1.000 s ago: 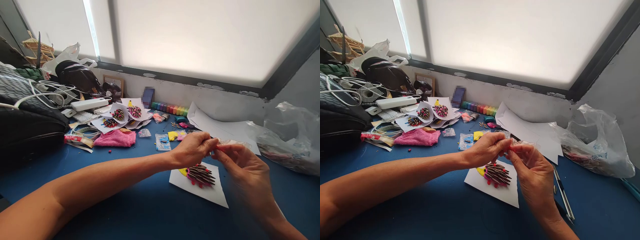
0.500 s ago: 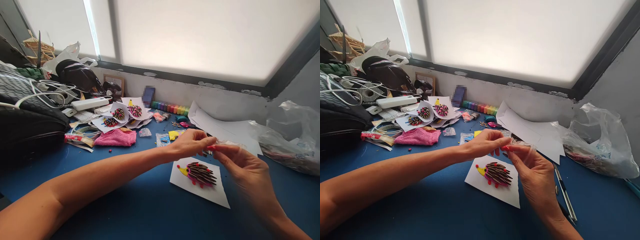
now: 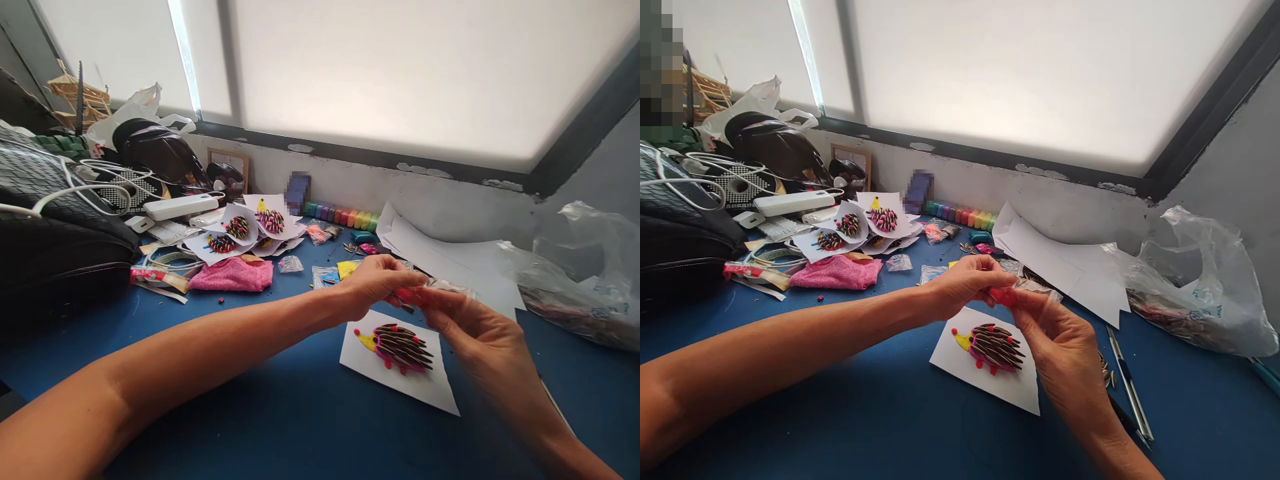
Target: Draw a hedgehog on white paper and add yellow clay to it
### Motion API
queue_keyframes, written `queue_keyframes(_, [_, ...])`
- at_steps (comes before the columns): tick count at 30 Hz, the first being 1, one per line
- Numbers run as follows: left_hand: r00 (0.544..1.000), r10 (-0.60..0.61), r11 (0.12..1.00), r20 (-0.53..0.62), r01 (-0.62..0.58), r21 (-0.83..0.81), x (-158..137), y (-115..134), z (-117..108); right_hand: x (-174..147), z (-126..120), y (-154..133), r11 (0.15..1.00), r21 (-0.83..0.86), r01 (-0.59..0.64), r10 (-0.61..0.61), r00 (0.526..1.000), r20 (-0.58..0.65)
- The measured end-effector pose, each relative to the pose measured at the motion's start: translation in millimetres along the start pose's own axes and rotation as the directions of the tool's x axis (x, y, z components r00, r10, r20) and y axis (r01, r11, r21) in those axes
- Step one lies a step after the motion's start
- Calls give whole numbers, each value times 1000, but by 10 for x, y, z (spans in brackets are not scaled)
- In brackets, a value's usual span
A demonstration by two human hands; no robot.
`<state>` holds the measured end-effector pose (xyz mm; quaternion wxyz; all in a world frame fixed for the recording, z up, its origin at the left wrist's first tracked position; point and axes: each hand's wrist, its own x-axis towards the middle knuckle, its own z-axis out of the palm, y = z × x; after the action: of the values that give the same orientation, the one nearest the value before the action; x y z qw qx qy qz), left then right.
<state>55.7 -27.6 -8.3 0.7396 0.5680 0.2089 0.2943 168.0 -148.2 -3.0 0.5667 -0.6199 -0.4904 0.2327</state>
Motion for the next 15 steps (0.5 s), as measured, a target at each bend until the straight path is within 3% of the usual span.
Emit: queue_keyframes(15, [980, 188, 982, -61, -186, 40, -103, -9, 129, -33, 42, 18, 991, 61, -122, 112, 983, 145])
